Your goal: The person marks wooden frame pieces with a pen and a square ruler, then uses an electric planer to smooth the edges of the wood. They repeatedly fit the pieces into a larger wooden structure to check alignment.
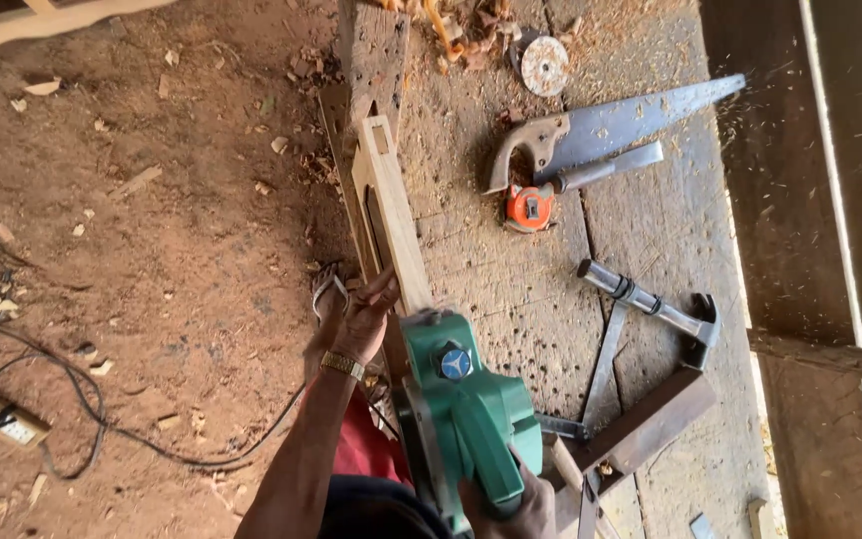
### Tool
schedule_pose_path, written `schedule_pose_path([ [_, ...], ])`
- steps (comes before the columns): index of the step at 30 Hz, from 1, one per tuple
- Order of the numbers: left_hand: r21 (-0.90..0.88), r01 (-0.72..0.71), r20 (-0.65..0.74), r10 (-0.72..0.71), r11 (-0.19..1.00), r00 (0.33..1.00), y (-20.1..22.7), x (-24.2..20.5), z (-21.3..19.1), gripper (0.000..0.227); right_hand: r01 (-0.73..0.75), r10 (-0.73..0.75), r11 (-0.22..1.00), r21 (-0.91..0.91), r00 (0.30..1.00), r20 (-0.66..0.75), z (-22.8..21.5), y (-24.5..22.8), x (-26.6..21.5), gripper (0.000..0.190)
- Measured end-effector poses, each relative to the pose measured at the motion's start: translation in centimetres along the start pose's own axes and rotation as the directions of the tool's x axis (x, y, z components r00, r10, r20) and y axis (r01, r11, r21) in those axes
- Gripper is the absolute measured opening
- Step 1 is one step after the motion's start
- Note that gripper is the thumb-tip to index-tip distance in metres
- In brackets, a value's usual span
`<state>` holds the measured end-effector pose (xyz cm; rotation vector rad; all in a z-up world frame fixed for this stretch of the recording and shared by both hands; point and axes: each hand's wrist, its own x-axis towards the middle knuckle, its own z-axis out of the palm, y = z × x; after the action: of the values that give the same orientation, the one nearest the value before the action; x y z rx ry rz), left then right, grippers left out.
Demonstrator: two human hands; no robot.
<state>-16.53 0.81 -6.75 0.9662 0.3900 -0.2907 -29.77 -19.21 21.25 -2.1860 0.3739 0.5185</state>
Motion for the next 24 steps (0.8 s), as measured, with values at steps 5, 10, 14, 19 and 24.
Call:
schedule_pose_path([
  [5,-0.049,-0.067,0.089,0.071,0.997,0.993,-1.0,0.3,-1.0,0.049,-0.059,0.063,0.993,0.103,0.998,-0.031,1.1,-0.5,1.0,0.056],
  [10,-0.018,-0.149,0.122,0.150,0.989,0.981,-0.6,0.4,-1.3,0.045,-0.035,0.038,0.996,0.080,0.998,-0.040,1.4,-6.1,4.3,0.038],
  [14,-0.262,-0.013,0.317,0.099,0.965,0.943,-0.6,-0.3,-1.7,0.055,-0.066,0.067,0.997,0.046,0.998,-0.010,1.3,-9.5,6.9,0.027],
  [19,-0.228,0.053,0.250,0.006,0.972,0.968,-4.7,0.3,-4.3,0.039,-0.068,0.065,0.990,0.122,0.997,0.028,2.0,-12.9,10.9,0.017],
  [24,-0.170,0.087,0.184,-0.055,0.982,0.981,-5.4,0.9,-4.8,0.023,0.187,-0.186,0.976,0.110,0.982,-0.023,3.0,-16.4,17.5,0.017],
])
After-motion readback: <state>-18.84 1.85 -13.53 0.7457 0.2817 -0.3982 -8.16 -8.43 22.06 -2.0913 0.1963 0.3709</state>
